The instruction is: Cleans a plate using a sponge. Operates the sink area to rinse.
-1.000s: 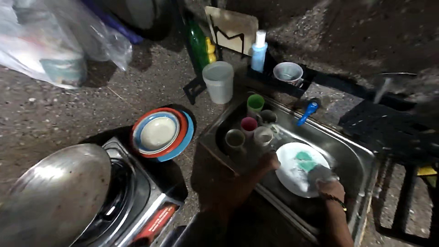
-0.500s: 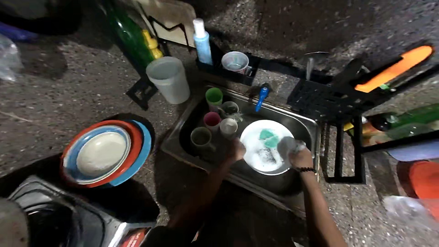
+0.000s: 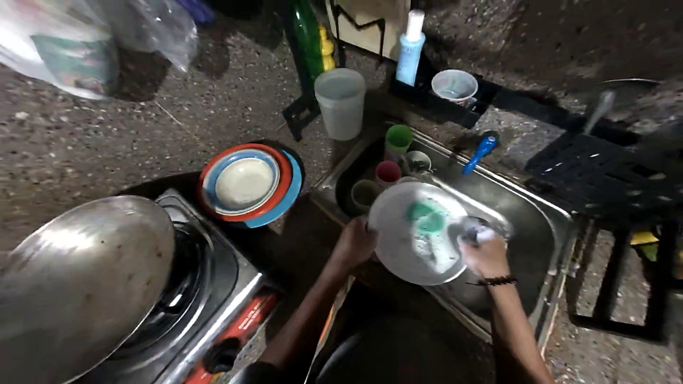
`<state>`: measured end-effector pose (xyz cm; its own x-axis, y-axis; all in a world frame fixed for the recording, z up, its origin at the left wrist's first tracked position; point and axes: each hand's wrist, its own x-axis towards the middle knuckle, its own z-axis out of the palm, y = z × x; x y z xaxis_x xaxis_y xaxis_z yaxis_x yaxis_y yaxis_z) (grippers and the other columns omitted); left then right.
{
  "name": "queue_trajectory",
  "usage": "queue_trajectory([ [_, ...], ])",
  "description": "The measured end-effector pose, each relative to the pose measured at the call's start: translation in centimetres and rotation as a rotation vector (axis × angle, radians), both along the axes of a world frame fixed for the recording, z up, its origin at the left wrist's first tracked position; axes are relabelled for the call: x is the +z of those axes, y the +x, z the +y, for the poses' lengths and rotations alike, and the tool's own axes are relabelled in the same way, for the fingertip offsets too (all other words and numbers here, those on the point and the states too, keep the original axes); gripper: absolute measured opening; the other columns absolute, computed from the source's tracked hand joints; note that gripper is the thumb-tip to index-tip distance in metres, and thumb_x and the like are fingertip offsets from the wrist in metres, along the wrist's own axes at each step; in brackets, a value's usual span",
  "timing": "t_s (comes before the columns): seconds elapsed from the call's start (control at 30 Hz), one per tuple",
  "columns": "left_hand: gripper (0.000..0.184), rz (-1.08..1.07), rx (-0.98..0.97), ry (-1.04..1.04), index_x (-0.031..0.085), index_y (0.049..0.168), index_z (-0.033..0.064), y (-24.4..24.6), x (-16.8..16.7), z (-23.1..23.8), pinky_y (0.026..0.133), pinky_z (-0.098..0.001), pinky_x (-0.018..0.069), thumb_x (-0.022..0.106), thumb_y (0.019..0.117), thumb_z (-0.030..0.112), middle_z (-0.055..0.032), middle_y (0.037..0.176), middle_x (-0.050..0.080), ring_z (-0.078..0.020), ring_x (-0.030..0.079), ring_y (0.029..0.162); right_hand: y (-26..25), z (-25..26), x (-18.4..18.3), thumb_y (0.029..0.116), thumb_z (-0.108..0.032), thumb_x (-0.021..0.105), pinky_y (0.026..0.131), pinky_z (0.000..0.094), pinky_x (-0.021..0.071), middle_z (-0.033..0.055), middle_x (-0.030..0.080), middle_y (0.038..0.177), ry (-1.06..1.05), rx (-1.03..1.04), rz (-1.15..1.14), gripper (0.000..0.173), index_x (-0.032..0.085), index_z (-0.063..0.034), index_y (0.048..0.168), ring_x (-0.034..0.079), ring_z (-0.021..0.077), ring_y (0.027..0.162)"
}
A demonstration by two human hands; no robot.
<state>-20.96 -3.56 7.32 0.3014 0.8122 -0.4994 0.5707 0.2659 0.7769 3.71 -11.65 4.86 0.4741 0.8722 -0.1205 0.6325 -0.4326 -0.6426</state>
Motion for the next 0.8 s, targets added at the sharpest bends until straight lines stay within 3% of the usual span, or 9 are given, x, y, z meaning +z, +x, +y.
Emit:
queue_trajectory([
  [0.13,0.026,0.153,0.05,0.073,0.064,0.121,-0.0011,-5.3,0.3,-1.0,0.076,-0.0411,0.0613,0.056,0.1039,0.017,-0.016,0.1,0.069,-0.0215,0.071,0.081,-4.4,2.6,0.6,0.0956,-0.014,0.067,0.104,0.0581,0.0482,0.0285,0.067,0.122,-0.114,0.112,0.027,0.042,0.06,0.0067,0.132,0.064,0.0416,0.117],
  [0.2,0.025,0.171,0.131,0.072,0.064,0.119,-0.0019,-7.5,0.6,-1.9,0.071,-0.0394,0.0615,0.058,0.103,0.016,-0.0149,0.096,0.069,-0.0201,0.07,0.074,-6.4,3.7,0.6,0.0993,-0.011,0.061,0.109,0.0554,0.0459,0.0296,0.063,0.13,-0.157,0.202,0.058,0.046,0.054,0.0072,0.14,0.061,0.0413,0.123],
  [0.27,0.025,0.207,0.234,0.054,0.063,0.121,-0.0006,-9.0,0.8,-3.0,0.068,-0.0388,0.0613,0.06,0.1022,0.016,-0.014,0.094,0.069,-0.0196,0.07,0.071,-8.0,4.4,-0.7,0.1049,-0.011,0.049,0.099,0.0488,0.0523,0.0276,0.067,0.119,-0.08,0.261,0.103,0.04,0.053,0.0094,0.139,0.067,0.0364,0.11],
  [0.3,0.026,0.23,0.279,0.054,0.063,0.121,-0.0006,-9.4,0.7,-3.5,0.069,-0.04,0.0615,0.06,0.1022,0.016,-0.0146,0.095,0.069,-0.0208,0.07,0.072,-8.6,5.0,-1.3,0.1068,-0.014,0.045,0.092,0.0435,0.0546,0.0232,0.068,0.11,-0.042,0.291,0.112,0.039,0.054,0.0092,0.137,0.067,0.031,0.101],
  [0.37,0.027,0.287,0.342,0.044,0.062,0.121,-0.0014,-9.8,0.2,-4.4,0.071,-0.0436,0.0616,0.06,0.1022,0.018,-0.0166,0.097,0.068,-0.0242,0.071,0.075,-9.5,6.8,-0.3,0.1021,-0.011,0.054,0.107,0.0492,0.0487,0.0267,0.065,0.129,-0.145,0.383,0.076,0.044,0.052,0.0061,0.143,0.064,0.0368,0.121],
  [0.4,0.028,0.318,0.363,0.031,0.061,0.122,-0.0018,-9.9,0.0,-4.8,0.073,-0.0452,0.0614,0.059,0.1027,0.019,-0.0176,0.099,0.068,-0.0257,0.071,0.078,-9.9,7.6,0.0,0.1005,-0.011,0.058,0.109,0.0506,0.047,0.0265,0.063,0.132,-0.194,0.416,0.074,0.046,0.052,0.0046,0.144,0.062,0.0372,0.125],
  [0.57,0.032,0.395,0.486,0.015,0.06,0.125,-0.0023,-9.8,-0.8,-6.9,0.086,-0.0509,0.0578,0.056,0.1046,0.021,-0.0205,0.107,0.068,-0.0311,0.071,0.093,-11.5,9.8,0.2,0.1002,-0.01,0.059,0.107,0.0506,0.0486,0.0246,0.064,0.132,-0.289,0.555,0.018,0.05,0.048,0.0005,0.148,0.063,0.036,0.123],
  [0.63,0.034,0.386,0.53,0.031,0.06,0.127,-0.0051,-9.9,-1.1,-7.7,0.094,-0.0551,0.0526,0.057,0.1042,0.02,-0.0244,0.113,0.067,-0.0366,0.068,0.104,-12.0,10.3,0.3,0.0983,-0.007,0.062,0.107,0.0515,0.0486,0.0252,0.064,0.131,-0.271,0.602,-0.005,0.049,0.051,0.0016,0.145,0.063,0.0368,0.123],
  [0.8,0.032,0.357,0.662,0.026,0.06,0.124,-0.0057,-9.4,-1.5,-8.8,0.091,-0.0538,0.0532,0.055,0.1047,0.02,-0.0242,0.106,0.068,-0.0368,0.068,0.1,-13.3,11.8,0.9,0.0946,-0.003,0.065,0.105,0.0542,0.0491,0.0258,0.065,0.129,-0.311,0.702,-0.058,0.052,0.051,0.0009,0.145,0.064,0.0381,0.12],
])
